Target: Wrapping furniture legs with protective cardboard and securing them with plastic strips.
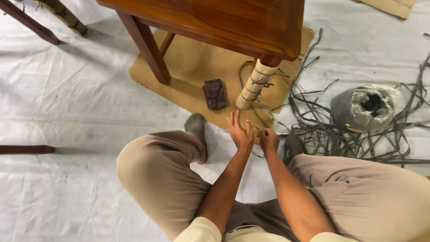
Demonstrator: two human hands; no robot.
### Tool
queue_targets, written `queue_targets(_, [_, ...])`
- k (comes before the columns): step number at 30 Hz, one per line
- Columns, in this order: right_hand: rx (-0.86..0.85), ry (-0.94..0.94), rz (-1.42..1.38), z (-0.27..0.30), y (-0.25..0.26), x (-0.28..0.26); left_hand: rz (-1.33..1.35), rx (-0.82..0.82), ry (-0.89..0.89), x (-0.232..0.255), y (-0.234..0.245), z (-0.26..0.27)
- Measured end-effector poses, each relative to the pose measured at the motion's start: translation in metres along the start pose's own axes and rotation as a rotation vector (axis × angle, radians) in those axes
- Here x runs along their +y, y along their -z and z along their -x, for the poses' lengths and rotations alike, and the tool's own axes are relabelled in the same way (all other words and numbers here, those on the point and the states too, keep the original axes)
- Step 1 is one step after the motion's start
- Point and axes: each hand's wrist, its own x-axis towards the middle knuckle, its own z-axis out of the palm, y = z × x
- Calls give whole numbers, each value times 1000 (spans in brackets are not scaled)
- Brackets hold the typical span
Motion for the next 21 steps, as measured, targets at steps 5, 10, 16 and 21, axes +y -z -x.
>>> queue_targets(5, [8, 47, -7, -12, -6, -15, 61, 13, 27, -2, -7, -2])
queue_targets(10, [-32, 76, -35, -26, -10, -23, 83, -25, 89, 6, -3, -12])
queue_targets(16, [-49, 4, -74, -55, -8, -19, 42, -87, 198, 19, 1, -40])
queue_targets(21, [98, 16, -19, -98, -3, -10, 69, -4, 50, 1, -13, -81])
